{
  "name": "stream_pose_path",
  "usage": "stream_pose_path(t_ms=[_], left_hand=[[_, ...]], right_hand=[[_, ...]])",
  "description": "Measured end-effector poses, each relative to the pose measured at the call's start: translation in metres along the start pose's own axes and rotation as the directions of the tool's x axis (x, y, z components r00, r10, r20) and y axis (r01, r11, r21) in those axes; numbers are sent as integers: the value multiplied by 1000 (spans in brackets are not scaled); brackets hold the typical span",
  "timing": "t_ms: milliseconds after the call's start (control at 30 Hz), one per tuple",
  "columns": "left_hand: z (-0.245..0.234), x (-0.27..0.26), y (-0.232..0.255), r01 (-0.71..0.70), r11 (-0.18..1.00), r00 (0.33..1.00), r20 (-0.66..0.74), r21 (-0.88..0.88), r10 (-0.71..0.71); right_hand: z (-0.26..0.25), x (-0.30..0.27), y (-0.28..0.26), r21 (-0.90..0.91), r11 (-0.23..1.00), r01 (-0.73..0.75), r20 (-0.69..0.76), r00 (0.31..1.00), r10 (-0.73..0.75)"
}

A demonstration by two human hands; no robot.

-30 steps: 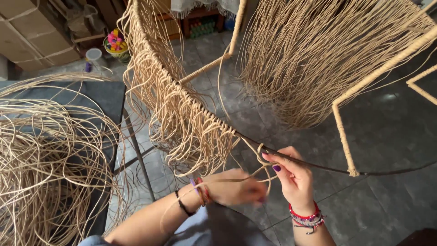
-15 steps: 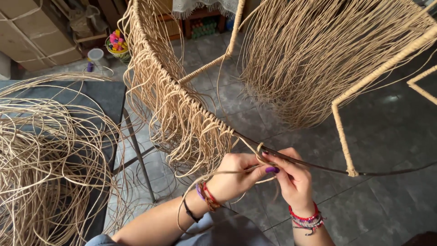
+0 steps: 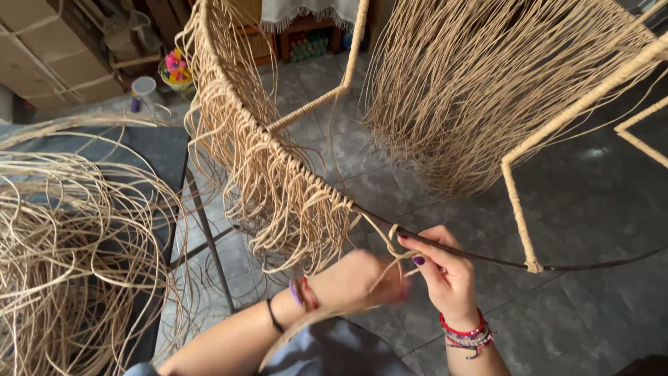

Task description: Weaving and knotting natural fibers onto a circular frame to create a furniture piece

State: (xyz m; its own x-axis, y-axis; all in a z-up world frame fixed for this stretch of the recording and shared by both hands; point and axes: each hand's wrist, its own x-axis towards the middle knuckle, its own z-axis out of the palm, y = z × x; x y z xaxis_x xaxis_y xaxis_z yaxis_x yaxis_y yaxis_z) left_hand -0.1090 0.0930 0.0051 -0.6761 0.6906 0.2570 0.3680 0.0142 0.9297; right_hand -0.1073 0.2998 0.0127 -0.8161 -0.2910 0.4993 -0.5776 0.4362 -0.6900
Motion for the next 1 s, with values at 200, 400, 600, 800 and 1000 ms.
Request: stream_pose_path(t_ms=[200,400,600,800,1000], left_hand=[[-3,-6,-21,-6,721,981,142,693,-129],[-11,-6,-6,-46,997,989,140,-67,55],[-6,-6,-1,64,947,989,103,314,-101],[6,-28,-35,81,889,980,126,451,-154],[-27,-57,27,206,835,971,-2,511,-238]], right_hand=[[3,1,6,170,985,12,29,999,-17],[1,-6,15,86,994,61,89,994,-69],[3,-8,20,141,989,42,101,993,-56],[0,-3,10,139,989,50,110,992,-65],[8,-3,12,257,965,53,150,984,-94]])
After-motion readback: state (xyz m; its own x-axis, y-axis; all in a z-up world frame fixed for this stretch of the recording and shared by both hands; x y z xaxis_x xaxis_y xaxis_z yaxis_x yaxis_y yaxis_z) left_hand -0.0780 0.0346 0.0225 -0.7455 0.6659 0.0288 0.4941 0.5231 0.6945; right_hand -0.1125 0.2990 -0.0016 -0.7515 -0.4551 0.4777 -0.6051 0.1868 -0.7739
